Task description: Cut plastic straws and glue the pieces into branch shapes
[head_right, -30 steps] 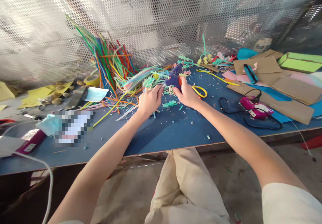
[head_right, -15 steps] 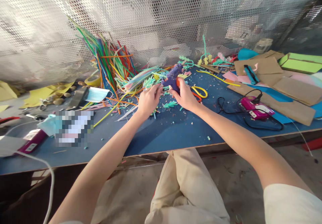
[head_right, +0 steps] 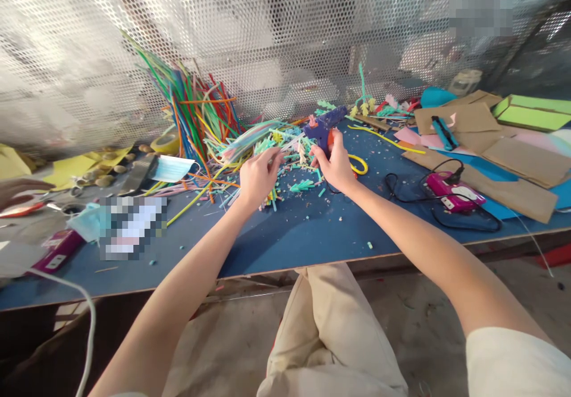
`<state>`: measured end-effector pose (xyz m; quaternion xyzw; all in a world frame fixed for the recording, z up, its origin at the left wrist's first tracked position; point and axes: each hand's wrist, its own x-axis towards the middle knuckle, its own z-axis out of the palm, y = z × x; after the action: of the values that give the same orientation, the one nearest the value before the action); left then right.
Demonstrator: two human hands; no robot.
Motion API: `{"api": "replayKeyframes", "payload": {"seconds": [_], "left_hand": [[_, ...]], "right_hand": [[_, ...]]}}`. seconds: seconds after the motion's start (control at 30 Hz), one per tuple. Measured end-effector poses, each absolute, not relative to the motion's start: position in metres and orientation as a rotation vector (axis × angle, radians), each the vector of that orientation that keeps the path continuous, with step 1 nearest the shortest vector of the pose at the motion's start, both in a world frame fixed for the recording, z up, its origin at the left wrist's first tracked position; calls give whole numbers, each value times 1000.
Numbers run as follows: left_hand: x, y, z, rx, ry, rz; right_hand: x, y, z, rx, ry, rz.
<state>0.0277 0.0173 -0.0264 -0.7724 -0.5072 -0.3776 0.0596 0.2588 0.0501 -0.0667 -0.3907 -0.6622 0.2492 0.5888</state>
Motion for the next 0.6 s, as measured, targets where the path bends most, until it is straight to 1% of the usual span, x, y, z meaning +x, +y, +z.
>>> {"api": "replayKeyframes", "payload": {"seconds": [0.27,0.43,0.6], "left_hand": [[24,16,-26,-2240,-1382,-1254],[20,18,-26,-2248,-1302,-1332],[16,16,-22,-2289,-1401,-1225]], "right_hand": [[263,51,-68,-861,-1585,446],[264,51,-68,-838,-1642,495],[265,48,-66,-818,-1679,568]]}}
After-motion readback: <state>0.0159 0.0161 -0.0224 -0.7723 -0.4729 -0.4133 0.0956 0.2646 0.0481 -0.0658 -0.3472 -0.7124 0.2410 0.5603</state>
